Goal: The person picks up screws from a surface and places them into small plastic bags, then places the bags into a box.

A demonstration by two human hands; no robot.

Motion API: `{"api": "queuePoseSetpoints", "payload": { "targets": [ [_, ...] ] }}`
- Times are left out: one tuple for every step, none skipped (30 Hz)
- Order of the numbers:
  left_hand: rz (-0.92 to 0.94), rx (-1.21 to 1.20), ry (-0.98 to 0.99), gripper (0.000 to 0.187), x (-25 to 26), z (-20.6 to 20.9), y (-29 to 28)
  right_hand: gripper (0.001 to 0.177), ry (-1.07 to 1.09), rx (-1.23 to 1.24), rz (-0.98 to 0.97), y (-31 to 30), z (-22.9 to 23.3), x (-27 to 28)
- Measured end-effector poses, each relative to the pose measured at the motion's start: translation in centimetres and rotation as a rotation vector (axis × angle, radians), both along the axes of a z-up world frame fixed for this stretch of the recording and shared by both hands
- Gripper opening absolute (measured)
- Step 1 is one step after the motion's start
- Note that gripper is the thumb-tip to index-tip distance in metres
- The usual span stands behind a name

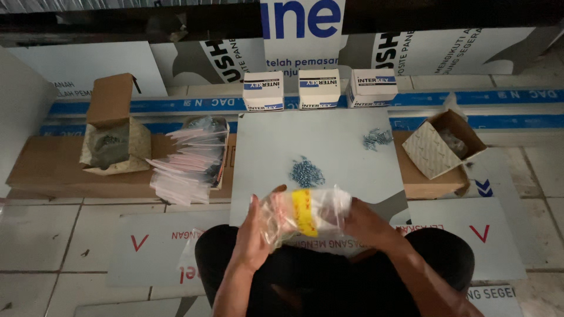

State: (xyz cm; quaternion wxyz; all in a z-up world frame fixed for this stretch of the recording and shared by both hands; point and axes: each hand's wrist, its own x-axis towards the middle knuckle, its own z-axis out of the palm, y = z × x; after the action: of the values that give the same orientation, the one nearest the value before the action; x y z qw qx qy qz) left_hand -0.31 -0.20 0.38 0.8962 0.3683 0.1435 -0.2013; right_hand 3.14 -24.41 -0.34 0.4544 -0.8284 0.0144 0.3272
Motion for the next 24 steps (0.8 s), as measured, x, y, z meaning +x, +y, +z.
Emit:
{"api": "queuePoseSetpoints", "payload": {
  "targets": [
    [-0.025, -0.013, -0.034, 0.079, -0.3, -0.8, 0.1, 0.028, -0.021, -0.024, 0.038, 0.2, 0.9, 0.1],
    [-0.05, -0.028, -0.067, 0.08, -0.6, -1.6, 0.2, 0.032, -0.042, -0.048, 0.075, 0.5, 1.7, 0.2],
    [-0.05, -0.027, -0.066, 0.08, -0.7, -2.1, 0.3, 0.032, -0.041, -0.048, 0.075, 0.8, 2.5, 0.0],
    [-0.093, 0.398, 0.087, 0.085, -0.8, -2.6, 0.5, 0.027, -0.015, 0.003, 0.097, 1.2, 3.5, 0.0],
    [-0.14, 0.823, 0.248, 0.09, -1.0, -3.0, 0.7, 0.023, 0.013, 0.054, 0.119, 1.6, 4.4, -0.1],
    [-0.136, 0.82, 0.249, 0.09, -1.0, -1.2, 0.2, 0.023, 0.012, 0.052, 0.123, 1.5, 4.2, -0.1],
    [-0.018, 0.639, 0.274, 0.081, -1.0, 0.5, -0.3, 0.032, 0.014, 0.15, 0.159, 1.4, 4.0, -0.2],
    [0.095, 0.458, 0.295, 0.072, -1.0, 2.3, -0.9, 0.043, 0.015, 0.248, 0.19, 1.3, 3.8, -0.3],
    [0.096, 0.457, 0.295, 0.072, -1.2, 1.1, -0.5, 0.043, 0.015, 0.247, 0.191, 1.4, 4.0, -0.3],
    [0.01, 0.646, 0.28, 0.069, -1.4, 0.0, 0.0, 0.043, 0.056, 0.274, 0.144, 1.7, 4.2, -0.3],
    [-0.078, 0.834, 0.262, 0.068, -1.6, -1.2, 0.5, 0.043, 0.096, 0.301, 0.097, 1.9, 4.4, -0.3],
    [-0.077, 0.834, 0.262, 0.068, -1.6, -1.1, 0.2, 0.043, 0.095, 0.301, 0.098, 2.0, 4.5, -0.3],
    [-0.007, 0.483, 0.063, 0.063, -1.5, -1.0, -0.1, 0.043, 0.098, 0.182, 0.097, 2.1, 4.7, -0.3],
    [0.058, 0.131, -0.128, 0.059, -1.6, -0.9, -0.3, 0.042, 0.103, 0.064, 0.1, 2.3, 4.8, -0.4],
    [0.061, 0.132, -0.127, 0.059, -1.5, -0.2, 0.0, 0.042, 0.103, 0.065, 0.103, 2.4, 4.2, -0.4],
    [0.005, 0.146, -0.243, 0.062, -1.5, 0.6, 0.3, 0.045, 0.136, 0.129, 0.087, 2.5, 3.6, -0.4],
    [-0.053, 0.16, -0.358, 0.067, -1.5, 1.3, 0.5, 0.048, 0.17, 0.194, 0.072, 2.6, 3.1, -0.4],
    [-0.048, 0.162, -0.358, 0.067, -1.7, 0.9, 1.3, 0.048, 0.17, 0.194, 0.077, 2.6, 3.3, -0.4],
    [-0.087, 0.404, -0.287, 0.064, -1.9, 0.4, 2.0, 0.04, 0.164, 0.113, 0.082, 2.6, 3.6, -0.4],
    [-0.13, 0.645, -0.21, 0.07, -2.0, 0.1, 2.7, 0.035, 0.159, 0.032, 0.085, 2.7, 3.9, -0.3],
    [-0.127, 0.647, -0.209, 0.07, -1.9, -0.6, 3.0, 0.035, 0.158, 0.034, 0.088, 2.8, 4.0, -0.3],
    [-0.004, 0.437, -0.101, 0.062, -1.8, -1.2, 3.2, 0.033, 0.181, 0.07, -0.043, 2.9, 4.0, -0.3],
    [0.117, 0.226, 0.005, 0.057, -1.7, -1.9, 3.4, 0.032, 0.202, 0.106, -0.174, 2.9, 4.0, -0.4],
    [0.118, 0.225, 0.005, 0.057, -1.8, -1.6, 3.8, 0.032, 0.202, 0.106, -0.173, 2.6, 4.0, -0.3]
  ]
}}
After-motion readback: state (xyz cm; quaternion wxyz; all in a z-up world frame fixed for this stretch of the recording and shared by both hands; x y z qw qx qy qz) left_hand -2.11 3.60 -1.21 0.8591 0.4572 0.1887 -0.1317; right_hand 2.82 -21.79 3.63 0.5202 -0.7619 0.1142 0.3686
